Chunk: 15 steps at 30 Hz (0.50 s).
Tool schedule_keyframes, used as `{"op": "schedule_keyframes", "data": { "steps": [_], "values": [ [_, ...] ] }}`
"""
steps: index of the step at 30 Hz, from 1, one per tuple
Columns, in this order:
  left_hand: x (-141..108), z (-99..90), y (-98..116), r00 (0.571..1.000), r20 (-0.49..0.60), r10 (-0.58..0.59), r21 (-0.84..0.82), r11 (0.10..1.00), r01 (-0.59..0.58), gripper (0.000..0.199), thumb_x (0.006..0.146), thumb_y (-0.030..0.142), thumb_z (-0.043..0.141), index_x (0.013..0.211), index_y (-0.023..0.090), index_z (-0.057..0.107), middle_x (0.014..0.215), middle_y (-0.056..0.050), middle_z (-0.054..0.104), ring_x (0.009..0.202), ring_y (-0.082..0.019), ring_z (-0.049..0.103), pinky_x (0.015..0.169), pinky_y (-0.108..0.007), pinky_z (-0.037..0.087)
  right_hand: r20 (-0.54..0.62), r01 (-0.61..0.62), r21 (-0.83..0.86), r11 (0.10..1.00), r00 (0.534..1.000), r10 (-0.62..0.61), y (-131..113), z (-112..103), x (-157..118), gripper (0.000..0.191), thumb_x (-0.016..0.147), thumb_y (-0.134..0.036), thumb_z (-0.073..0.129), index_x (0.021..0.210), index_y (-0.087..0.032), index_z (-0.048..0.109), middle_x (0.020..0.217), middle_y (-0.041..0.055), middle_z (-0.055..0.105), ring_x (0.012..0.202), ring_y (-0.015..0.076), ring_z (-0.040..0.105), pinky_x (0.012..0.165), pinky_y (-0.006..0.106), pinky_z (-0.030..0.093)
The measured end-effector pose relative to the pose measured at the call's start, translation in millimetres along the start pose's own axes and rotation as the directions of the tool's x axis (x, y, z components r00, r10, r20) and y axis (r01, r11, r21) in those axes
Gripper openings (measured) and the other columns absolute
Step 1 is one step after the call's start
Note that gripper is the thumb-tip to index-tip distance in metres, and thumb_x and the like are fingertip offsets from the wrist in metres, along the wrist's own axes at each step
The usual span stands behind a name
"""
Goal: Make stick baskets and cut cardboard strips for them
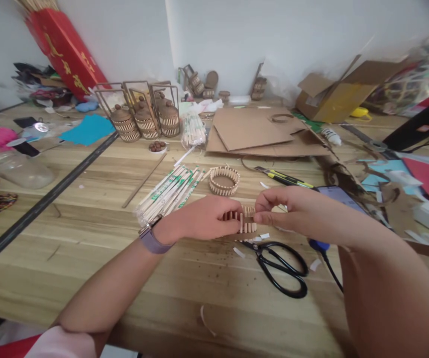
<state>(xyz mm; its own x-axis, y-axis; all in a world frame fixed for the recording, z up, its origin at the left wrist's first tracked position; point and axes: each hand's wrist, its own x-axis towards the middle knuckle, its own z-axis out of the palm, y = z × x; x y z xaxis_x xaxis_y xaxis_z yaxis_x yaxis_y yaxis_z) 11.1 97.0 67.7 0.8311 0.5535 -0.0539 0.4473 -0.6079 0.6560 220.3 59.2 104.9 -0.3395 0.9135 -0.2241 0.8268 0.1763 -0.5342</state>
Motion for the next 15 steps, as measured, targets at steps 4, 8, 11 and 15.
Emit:
{"op": "schedule_keyframes", "data": {
  "steps": [4,8,11,15],
  "values": [
    [0.4,0.4,3.1,1.000,-0.009,0.005,0.003,1.000,-0.005,0.012,0.089,0.024,0.050,0.085,0.018,0.059,0.077,0.002,0.060,0.067,-0.012,0.052,0.060,-0.025,0.035,-0.010,-0.016,0.000,1.000,1.000,0.016,-0.1,0.4,1.4,0.025,0.082,-0.044,0.056,0.068,-0.025,0.061,0.057,-0.0030,0.049,0.055,0.0128,0.045,0.051,0.025,0.032],
    [0.6,1.7,3.9,1.000,-0.021,0.006,-0.004,1.000,-0.006,0.012,0.089,0.025,0.051,0.086,0.017,0.059,0.077,0.001,0.061,0.067,-0.012,0.052,0.060,-0.025,0.035,-0.023,-0.009,0.013,1.000,1.000,0.010,0.4,1.5,3.2,0.024,0.080,-0.043,0.057,0.066,-0.024,0.059,0.055,-0.0033,0.048,0.053,0.0122,0.044,0.049,0.025,0.032],
    [0.0,2.5,3.4,0.999,-0.030,0.015,-0.015,1.000,-0.015,0.012,0.089,0.025,0.051,0.085,0.018,0.059,0.077,0.001,0.061,0.067,-0.012,0.052,0.060,-0.025,0.036,-0.025,0.004,0.022,1.000,1.000,-0.004,0.2,2.0,3.7,0.024,0.080,-0.043,0.058,0.065,-0.024,0.059,0.055,-0.0031,0.048,0.053,0.0120,0.043,0.049,0.024,0.032],
    [-1.0,3.3,2.2,0.999,-0.039,0.036,-0.019,0.999,-0.037,0.012,0.088,0.025,0.050,0.085,0.018,0.060,0.077,0.001,0.060,0.067,-0.012,0.052,0.060,-0.025,0.035,-0.026,0.003,0.010,1.000,1.000,-0.003,-0.2,1.6,3.0,0.025,0.080,-0.044,0.057,0.066,-0.024,0.060,0.057,-0.0026,0.050,0.054,0.0121,0.044,0.049,0.024,0.032]
  ]
}}
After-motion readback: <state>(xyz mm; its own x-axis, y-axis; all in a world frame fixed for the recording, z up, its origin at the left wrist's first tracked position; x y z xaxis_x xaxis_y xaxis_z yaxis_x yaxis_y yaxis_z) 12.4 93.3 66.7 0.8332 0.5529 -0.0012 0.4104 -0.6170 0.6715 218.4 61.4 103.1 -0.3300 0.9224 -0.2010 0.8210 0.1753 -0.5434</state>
